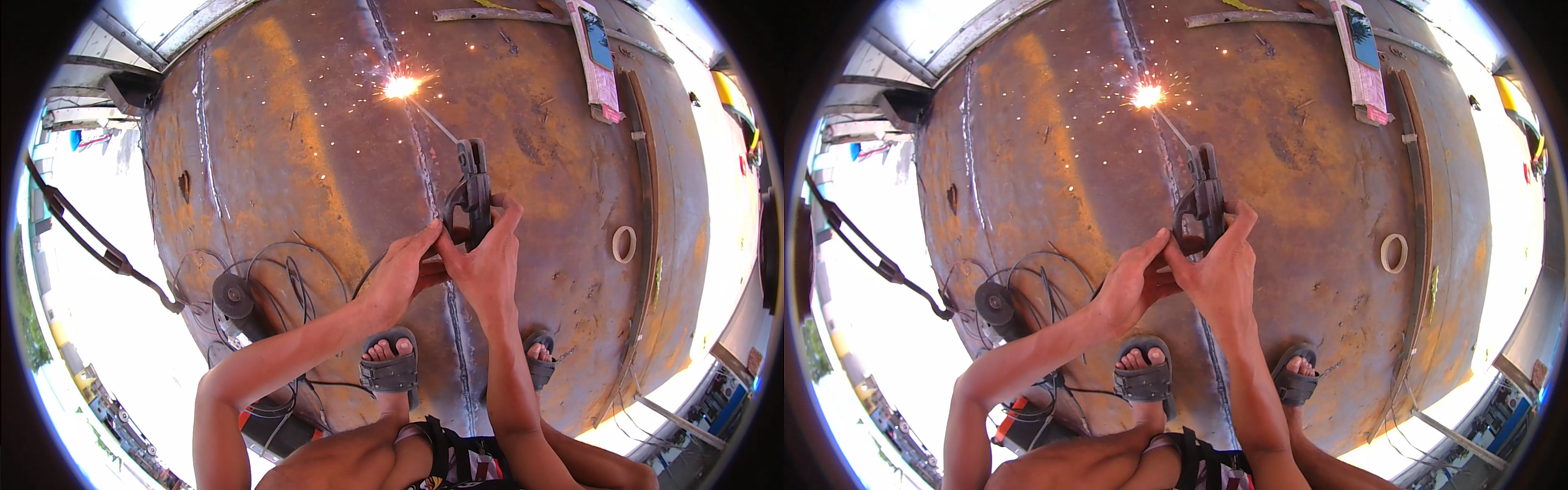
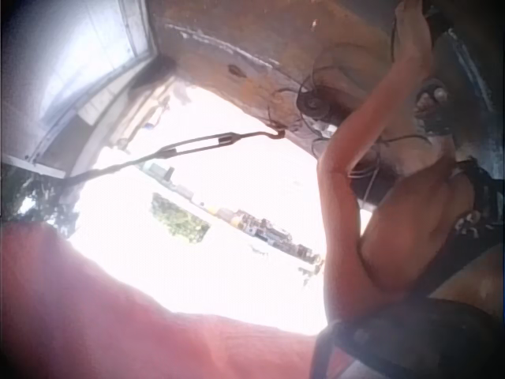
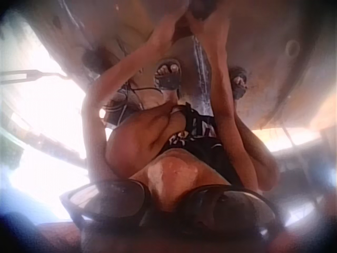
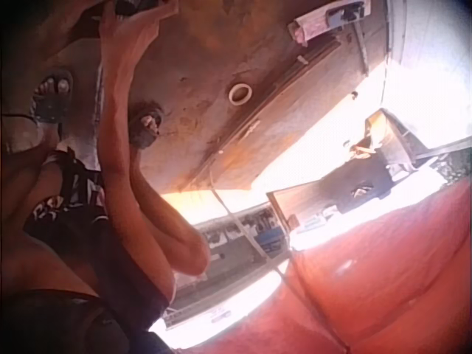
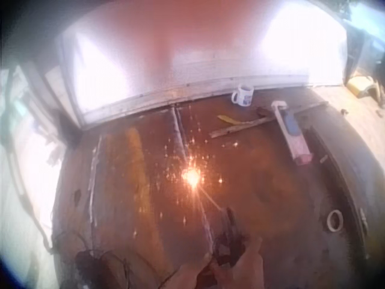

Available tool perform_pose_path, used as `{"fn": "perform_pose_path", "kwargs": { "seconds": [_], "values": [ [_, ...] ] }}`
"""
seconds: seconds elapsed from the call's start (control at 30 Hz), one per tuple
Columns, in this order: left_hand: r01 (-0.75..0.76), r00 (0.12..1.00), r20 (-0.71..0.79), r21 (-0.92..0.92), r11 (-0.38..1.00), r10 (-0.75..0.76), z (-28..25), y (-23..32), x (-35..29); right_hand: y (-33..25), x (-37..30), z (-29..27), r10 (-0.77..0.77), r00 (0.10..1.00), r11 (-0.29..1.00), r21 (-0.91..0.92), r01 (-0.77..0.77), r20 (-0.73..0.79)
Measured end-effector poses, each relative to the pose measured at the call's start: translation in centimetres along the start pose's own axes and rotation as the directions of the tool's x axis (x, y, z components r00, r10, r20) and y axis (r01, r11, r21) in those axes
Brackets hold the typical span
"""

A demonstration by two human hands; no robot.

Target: The person welds a seam on a large curved metal surface using a handheld welding torch. They pause to insert a new welding rod and continue welding along the same seam. The person wears sandals and works in an outdoor or semi-outdoor workshop area.

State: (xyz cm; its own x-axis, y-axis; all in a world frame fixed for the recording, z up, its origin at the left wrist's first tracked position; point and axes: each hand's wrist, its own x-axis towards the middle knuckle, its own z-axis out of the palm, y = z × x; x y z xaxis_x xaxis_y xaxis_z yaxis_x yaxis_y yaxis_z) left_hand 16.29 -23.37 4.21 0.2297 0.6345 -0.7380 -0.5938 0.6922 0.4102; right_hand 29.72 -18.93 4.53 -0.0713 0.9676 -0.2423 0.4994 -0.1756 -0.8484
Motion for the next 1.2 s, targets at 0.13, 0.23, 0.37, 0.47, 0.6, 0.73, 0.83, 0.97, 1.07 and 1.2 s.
{"fn": "perform_pose_path", "kwargs": {
  "seconds": [0.13, 0.23, 0.37, 0.47, 0.6, 0.73, 0.83, 0.97, 1.07, 1.2],
  "values": [
    [-0.009, 1.000, 0.009, 0.000, 1.000, 0.009, 0.27, 0.22, -0.23, -0.03, 0.09, -0.08, -0.015, 1.000, 1.000, -0.001, 0.015, 0.011],
    [-0.001, 1.000, 0.017, 0.004, 1.000, 0.001, 0.27, 0.30, -0.24, 0.09, 0.12, 0.03, -0.029, 1.000, 1.000, -0.008, 0.029, -0.006],
    [0.002, 1.000, 0.008, -0.007, 1.000, -0.002, 0.07, 0.04, -0.09, -0.26, -0.04, -0.14, 0.013, 1.000, 1.000, 0.013, -0.013, 0.010],
    [0.014, 1.000, 0.000, -0.004, 1.000, -0.014, -0.01, -0.04, 0.05, -0.18, -0.02, -0.17, 0.009, 1.000, 1.000, 0.013, -0.010, 0.007],
    [0.017, 1.000, -0.007, -0.001, 1.000, -0.017, -0.11, -0.20, 0.14, 0.17, -0.02, -0.11, 0.005, 1.000, 1.000, 0.001, -0.005, 0.001],
    [0.015, 1.000, -0.006, 0.004, 1.000, -0.015, -0.01, -0.09, 0.11, 0.29, 0.01, -0.03, 0.001, 1.000, 1.000, -0.006, -0.001, -0.008],
    [0.013, 1.000, 0.001, 0.005, 1.000, -0.013, 0.15, 0.02, 0.03, 0.24, -0.01, -0.09, 0.006, 1.000, 1.000, -0.018, -0.006, -0.006],
    [0.014, 1.000, -0.001, 0.001, 1.000, -0.014, 0.12, -0.04, 0.07, 0.16, -0.01, -0.17, 0.000, 1.000, 1.000, -0.004, 0.000, -0.003],
    [0.011, 1.000, -0.001, 0.000, 1.000, -0.011, 0.31, 0.09, -0.07, 0.18, 0.02, -0.21, 0.007, 1.000, 1.000, 0.007, -0.007, 0.001],
    [0.011, 1.000, 0.002, -0.002, 1.000, -0.011, 0.07, -0.10, 0.08, 0.30, 0.03, -0.18, -0.009, 1.000, 1.000, 0.009, 0.009, 0.001]
  ]
}}
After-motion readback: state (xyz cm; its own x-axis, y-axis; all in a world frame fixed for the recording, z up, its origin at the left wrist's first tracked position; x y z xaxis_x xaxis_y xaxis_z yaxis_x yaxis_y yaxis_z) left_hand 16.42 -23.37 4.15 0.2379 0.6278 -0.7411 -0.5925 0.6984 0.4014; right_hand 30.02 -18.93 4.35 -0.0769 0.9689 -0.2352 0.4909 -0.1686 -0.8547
